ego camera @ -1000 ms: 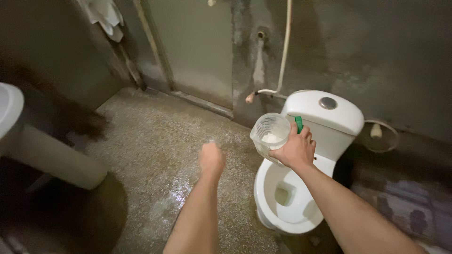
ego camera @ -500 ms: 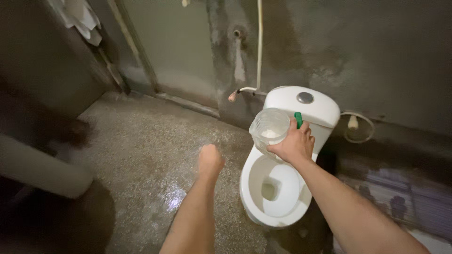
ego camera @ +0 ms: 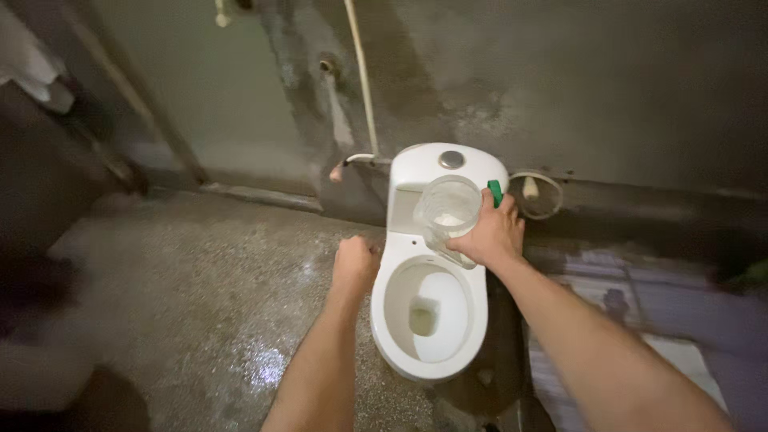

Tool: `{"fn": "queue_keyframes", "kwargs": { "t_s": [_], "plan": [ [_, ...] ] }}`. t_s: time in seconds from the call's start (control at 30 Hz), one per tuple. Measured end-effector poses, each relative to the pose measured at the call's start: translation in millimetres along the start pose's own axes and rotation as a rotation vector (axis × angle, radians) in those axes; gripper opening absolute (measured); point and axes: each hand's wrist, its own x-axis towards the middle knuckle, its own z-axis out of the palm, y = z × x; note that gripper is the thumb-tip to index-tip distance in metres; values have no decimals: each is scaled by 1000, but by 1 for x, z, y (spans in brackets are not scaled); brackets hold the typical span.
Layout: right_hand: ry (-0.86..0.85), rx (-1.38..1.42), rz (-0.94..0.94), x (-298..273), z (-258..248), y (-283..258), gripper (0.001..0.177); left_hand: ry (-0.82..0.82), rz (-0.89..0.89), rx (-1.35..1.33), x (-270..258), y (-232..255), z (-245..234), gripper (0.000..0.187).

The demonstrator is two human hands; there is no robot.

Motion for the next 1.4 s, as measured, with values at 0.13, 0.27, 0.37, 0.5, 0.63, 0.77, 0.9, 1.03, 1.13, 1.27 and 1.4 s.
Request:
{"fn": "queue_keyframes", "kwargs": {
  "t_s": [0.13, 0.27, 0.37, 0.5, 0.63, 0.77, 0.9, 1.03, 1.13, 1.27, 1.4],
  "plan": [
    [80, 12, 10, 7, -10, 20, 130, 49, 118, -102, 9, 12, 14, 22],
    [134, 26, 70, 2, -18, 29, 127, 16, 159, -149, 14, 26, 21, 22],
    [146, 28, 111, -3, -25, 36, 131, -82, 110, -139, 13, 40, 21, 25],
    [116, -15, 180, -6, -30, 51, 132, -79, 141, -148, 12, 50, 31, 25],
    [165, -20, 198, -13, -30, 67, 125, -98, 188, -135, 14, 62, 45, 22],
    [155, -12, 237, -9, -29, 77, 129, -117, 229, -121, 24, 73, 56, 26],
    [119, -73, 237, -1, -34, 95, 133, -148, 214, -95, 33, 94, 72, 26],
    [180, 8, 236, 1, -38, 115, 127, -138, 250, -168, 36, 116, 85, 32],
    [193, 2, 255, 5, -43, 133, 126, -132, 302, -151, 37, 132, 101, 29],
    [148, -5, 288, 11, -49, 160, 127, -105, 381, -151, 43, 155, 123, 25],
    [219, 16, 297, 16, -47, 182, 124, -120, 428, -33, 43, 177, 140, 19]
  ]
}}
